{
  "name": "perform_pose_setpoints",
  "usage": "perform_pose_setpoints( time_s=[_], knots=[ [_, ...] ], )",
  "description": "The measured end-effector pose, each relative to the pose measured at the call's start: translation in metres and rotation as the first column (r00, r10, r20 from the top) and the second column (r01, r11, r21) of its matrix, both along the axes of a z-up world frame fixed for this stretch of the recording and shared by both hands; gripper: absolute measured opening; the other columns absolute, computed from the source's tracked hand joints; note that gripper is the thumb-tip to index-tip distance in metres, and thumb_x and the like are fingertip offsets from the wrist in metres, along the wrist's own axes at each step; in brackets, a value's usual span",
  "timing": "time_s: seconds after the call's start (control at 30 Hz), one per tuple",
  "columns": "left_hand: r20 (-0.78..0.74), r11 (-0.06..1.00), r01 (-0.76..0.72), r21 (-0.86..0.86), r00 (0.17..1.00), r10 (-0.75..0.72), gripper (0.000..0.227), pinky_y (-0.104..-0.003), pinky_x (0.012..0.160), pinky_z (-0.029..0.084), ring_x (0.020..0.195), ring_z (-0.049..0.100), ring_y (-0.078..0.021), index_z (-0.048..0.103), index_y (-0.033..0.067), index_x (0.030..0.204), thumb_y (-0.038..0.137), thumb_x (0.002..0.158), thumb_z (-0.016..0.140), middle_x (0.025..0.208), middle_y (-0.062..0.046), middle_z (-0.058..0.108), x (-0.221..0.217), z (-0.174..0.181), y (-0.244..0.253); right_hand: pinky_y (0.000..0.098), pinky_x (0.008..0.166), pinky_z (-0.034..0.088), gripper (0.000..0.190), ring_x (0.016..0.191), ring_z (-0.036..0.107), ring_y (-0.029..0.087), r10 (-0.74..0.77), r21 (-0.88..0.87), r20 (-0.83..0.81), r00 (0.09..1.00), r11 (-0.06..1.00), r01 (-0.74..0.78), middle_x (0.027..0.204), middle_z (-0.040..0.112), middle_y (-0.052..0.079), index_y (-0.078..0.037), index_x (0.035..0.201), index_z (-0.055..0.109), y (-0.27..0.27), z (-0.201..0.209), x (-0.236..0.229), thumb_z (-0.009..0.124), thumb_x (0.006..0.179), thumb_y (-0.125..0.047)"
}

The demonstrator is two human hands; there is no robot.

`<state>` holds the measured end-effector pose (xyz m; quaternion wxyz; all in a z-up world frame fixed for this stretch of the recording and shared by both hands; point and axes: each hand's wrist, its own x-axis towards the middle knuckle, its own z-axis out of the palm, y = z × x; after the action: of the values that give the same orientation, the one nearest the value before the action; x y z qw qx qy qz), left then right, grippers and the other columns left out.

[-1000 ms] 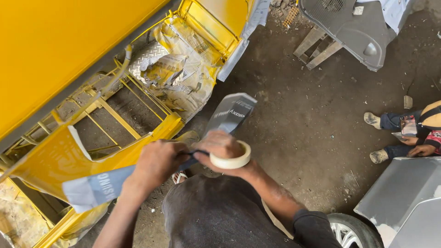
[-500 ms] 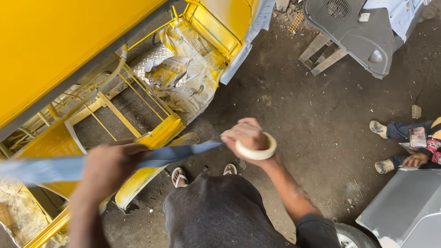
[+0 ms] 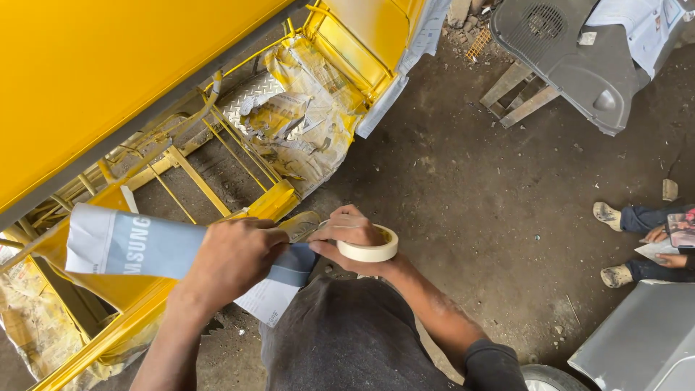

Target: The person tears strips of newspaper and uses masking tape to secure them to the body of a yellow auto-rickshaw. They work along the side panels and lower frame, smoothing the paper and applying tape to hold it in place.

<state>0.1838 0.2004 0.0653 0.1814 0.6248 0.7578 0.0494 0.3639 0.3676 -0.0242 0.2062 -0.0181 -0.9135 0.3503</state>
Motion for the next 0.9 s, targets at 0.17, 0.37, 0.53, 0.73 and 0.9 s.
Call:
perform_pose_setpoints(
  time_s=[0.17, 0.37, 0.53, 0.73, 0.9],
  knots=[
    [0.045, 0.933, -0.093, 0.349, 0.996, 0.082, 0.014, -0.04, 0.058, 0.057, 0.068, 0.072, -0.0265, 0.082, 0.0177, 0.094, 0.022, 0.087, 0.071, 0.091, -0.004, 0.078, -0.029, 0.003, -0.032, 0.0419, 0.097, 0.051, 0.007, 0.086, 0.072, 0.018, 0.061, 0.055, -0.041, 0.997, 0.997, -0.058, 0.09, 0.078, 0.003, -0.012, 0.092, 0.077, 0.029, 0.018, 0.015, 0.078, 0.092, -0.018],
    [0.105, 0.861, -0.374, 0.344, 0.927, 0.36, 0.013, -0.041, 0.06, 0.054, 0.07, 0.071, -0.0274, 0.08, 0.0146, 0.093, 0.021, 0.083, 0.075, 0.084, -0.004, 0.075, -0.047, 0.047, -0.065, 0.04, 0.093, 0.054, 0.005, 0.094, 0.073, 0.02, -0.313, 0.149, 0.039, 0.949, 0.941, 0.304, 0.095, 0.077, 0.004, -0.013, 0.092, 0.074, 0.129, -0.02, 0.076, 0.077, 0.095, -0.017],
    [0.131, 0.914, -0.128, 0.386, 0.988, 0.083, 0.01, -0.043, 0.063, 0.056, 0.074, 0.071, -0.0309, 0.08, 0.0148, 0.09, 0.018, 0.082, 0.074, 0.085, -0.006, 0.076, -0.03, 0.019, -0.011, 0.0453, 0.101, 0.051, 0.015, 0.102, 0.072, 0.028, -0.23, 0.125, -0.145, 0.962, 0.961, 0.249, 0.105, 0.077, 0.01, -0.007, 0.107, 0.076, 0.061, 0.056, 0.008, 0.076, 0.094, -0.016],
    [0.178, 0.933, -0.036, 0.357, 0.984, -0.03, 0.01, -0.047, 0.067, 0.056, 0.076, 0.072, -0.0337, 0.079, 0.014, 0.09, 0.017, 0.085, 0.072, 0.084, -0.01, 0.076, -0.022, 0.002, 0.031, 0.0395, 0.086, 0.055, 0.019, 0.09, 0.073, 0.027, 0.099, -0.081, -0.028, 0.995, 0.992, -0.101, 0.094, 0.077, 0.012, -0.004, 0.099, 0.077, 0.055, 0.028, -0.022, 0.078, 0.091, -0.021],
    [0.256, 0.931, -0.037, 0.364, 0.965, -0.062, 0.012, -0.045, 0.066, 0.057, 0.074, 0.072, -0.034, 0.079, 0.0112, 0.091, 0.02, 0.087, 0.072, 0.084, -0.011, 0.076, -0.044, -0.003, 0.009, 0.036, 0.072, 0.055, 0.015, 0.075, 0.071, 0.022, 0.131, -0.124, 0.107, 0.986, 0.985, -0.117, 0.082, 0.076, 0.009, -0.005, 0.091, 0.078, 0.091, 0.029, 0.005, 0.078, 0.091, -0.02]
  ],
)
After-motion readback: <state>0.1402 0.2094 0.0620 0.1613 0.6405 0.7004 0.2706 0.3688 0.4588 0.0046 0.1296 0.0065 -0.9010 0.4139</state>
